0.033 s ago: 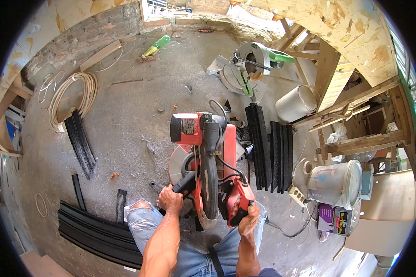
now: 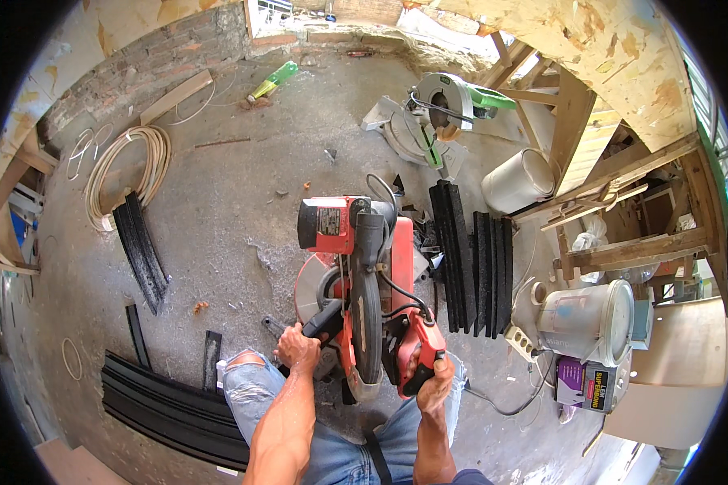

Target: The person cuts a black metal piece using a miter saw while holding the piece in place with one hand and operating the saw handle with the other.

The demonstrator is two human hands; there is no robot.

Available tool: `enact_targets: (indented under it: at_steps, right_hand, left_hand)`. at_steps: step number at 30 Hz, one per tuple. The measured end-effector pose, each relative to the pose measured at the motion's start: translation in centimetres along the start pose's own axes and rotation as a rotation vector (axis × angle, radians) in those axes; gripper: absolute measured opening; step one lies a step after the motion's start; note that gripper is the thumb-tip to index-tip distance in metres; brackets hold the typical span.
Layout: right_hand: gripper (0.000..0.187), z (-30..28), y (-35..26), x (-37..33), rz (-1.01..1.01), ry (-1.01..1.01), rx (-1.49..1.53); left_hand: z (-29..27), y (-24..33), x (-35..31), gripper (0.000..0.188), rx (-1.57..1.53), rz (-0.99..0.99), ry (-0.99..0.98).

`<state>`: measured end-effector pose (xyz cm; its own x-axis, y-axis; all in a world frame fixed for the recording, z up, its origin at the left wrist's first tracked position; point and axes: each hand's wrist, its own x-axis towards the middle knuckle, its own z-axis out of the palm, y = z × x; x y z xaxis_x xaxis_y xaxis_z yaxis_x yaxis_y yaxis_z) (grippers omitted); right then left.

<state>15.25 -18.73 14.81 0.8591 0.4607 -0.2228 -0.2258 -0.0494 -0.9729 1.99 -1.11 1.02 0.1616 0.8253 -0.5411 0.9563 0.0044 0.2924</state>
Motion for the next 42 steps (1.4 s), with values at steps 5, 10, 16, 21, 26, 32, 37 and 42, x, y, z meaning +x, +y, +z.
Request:
enact_targets:
  at_steps: [5, 10, 16, 21, 26, 32, 37, 42]
  right_hand:
    - [0.075, -0.27, 0.44, 0.03, 0.012, 0.007, -0.010]
    - [0.076, -0.40, 0.71, 0.01, 0.016, 0.003, -0.004]
    - [0.075, -0.05, 0.42, 0.00, 0.017, -0.003, 0.003]
    - [0.076, 0.04, 0.20, 0.01, 0.012, 0.005, -0.003]
    - [0.076, -0.06, 0.29, -0.04, 0.009, 0.013, -0.033]
    - [0.076, 0.10, 0.29, -0.02, 0.021, 0.016, -0.027]
    - [0.075, 0.03, 0.10, 0.16, 0.024, 0.009, -0.017]
    - [0.074, 0.09, 0.13, 0.11, 0.019, 0.017, -0.019]
  left_hand:
    - [-0.03, 0.20, 0.03, 0.039, 0.046, -0.008, 0.023]
    - [-0.06, 0.15, 0.00, 0.039, 0.050, -0.005, 0.017]
    - [-0.10, -0.03, -0.01, 0.040, 0.043, -0.001, 0.028]
    - [0.17, -0.14, 0.09, 0.042, 0.035, 0.004, 0.036]
    - [-0.32, 0.16, 0.00, 0.046, 0.053, -0.018, 0.004]
    - [0.08, -0.17, 0.18, 0.048, 0.052, -0.021, 0.020]
    - [0.49, -0.39, 0.29, 0.047, 0.045, 0.006, 0.036]
    - [0.25, -0.16, 0.19, 0.043, 0.053, 0.004, 0.033]
